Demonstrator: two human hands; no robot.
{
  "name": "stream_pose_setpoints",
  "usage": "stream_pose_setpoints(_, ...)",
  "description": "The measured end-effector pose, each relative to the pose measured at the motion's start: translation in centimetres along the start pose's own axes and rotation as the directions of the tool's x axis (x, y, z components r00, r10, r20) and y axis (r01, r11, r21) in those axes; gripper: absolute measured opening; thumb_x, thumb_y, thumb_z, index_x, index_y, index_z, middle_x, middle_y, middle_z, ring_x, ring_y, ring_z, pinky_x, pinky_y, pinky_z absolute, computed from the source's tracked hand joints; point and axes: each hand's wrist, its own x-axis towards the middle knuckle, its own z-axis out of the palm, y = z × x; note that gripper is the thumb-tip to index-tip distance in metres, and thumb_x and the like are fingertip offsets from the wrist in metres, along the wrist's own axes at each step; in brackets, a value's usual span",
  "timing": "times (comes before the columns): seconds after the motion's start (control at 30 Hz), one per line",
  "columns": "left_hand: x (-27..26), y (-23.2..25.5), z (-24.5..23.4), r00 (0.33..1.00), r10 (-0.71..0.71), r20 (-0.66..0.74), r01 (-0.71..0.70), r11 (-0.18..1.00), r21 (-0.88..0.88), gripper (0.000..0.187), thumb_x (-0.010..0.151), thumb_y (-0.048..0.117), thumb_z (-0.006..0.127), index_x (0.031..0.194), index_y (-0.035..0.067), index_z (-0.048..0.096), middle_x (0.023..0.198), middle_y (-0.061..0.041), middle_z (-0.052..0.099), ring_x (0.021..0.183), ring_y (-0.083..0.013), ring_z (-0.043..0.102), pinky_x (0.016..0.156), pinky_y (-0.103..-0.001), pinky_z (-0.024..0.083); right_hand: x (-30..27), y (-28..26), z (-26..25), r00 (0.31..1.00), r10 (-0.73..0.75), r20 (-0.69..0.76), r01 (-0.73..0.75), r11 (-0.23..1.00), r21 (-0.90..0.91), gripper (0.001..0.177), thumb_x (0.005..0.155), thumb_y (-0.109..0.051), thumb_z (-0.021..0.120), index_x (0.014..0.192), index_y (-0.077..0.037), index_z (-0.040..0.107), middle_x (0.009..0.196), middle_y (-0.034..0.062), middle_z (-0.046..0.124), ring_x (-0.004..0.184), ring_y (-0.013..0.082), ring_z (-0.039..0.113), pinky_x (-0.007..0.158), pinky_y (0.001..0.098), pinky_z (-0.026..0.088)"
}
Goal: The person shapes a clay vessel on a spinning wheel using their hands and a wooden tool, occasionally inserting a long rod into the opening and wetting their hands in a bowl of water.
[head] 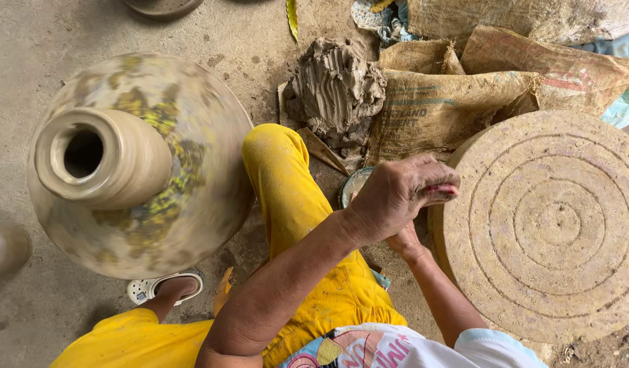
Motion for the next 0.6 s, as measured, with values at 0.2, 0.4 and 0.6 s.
stream_pose_setpoints(0.2,2.6,2.4,-2.6,0.997,0.073,-0.040,-0.071,0.997,0.039,0.021,0.096,0.018,0.080,0.115,0.012,0.072,0.111,-0.003,0.076,0.098,-0.0138,0.077,0.086,-0.023,0.068,-0.2,3.9,3.8,0.997,0.070,0.031,-0.064,0.984,-0.167,0.042,0.092,-0.016,0.058,0.131,0.000,0.058,0.141,0.0283,0.052,0.135,0.0451,0.042,0.114,0.0511,0.036)
stream_pose_setpoints(0.4,3.9,3.6,-3.6,0.974,0.159,-0.159,-0.135,0.979,0.152,0.025,0.095,0.021,0.076,0.118,0.010,0.070,0.115,-0.006,0.075,0.103,-0.0181,0.076,0.092,-0.028,0.067,2.4,2.7,3.7,0.983,0.178,0.051,-0.158,0.949,-0.273,0.039,0.097,-0.021,0.057,0.133,-0.006,0.058,0.148,0.0256,0.049,0.146,0.0438,0.033,0.123,0.0536,0.024)
stream_pose_setpoints(0.6,6.2,3.4,-9.3,0.935,0.198,-0.294,-0.202,0.979,0.016,0.014,0.111,0.021,0.069,0.123,0.013,0.068,0.113,0.001,0.076,0.101,-0.0080,0.079,0.089,-0.019,0.069,1.0,-4.6,0.1,0.924,0.330,-0.194,-0.319,0.944,0.087,0.040,0.098,-0.021,0.064,0.134,-0.005,0.061,0.144,0.0206,0.048,0.137,0.0341,0.042,0.119,0.0495,0.034)
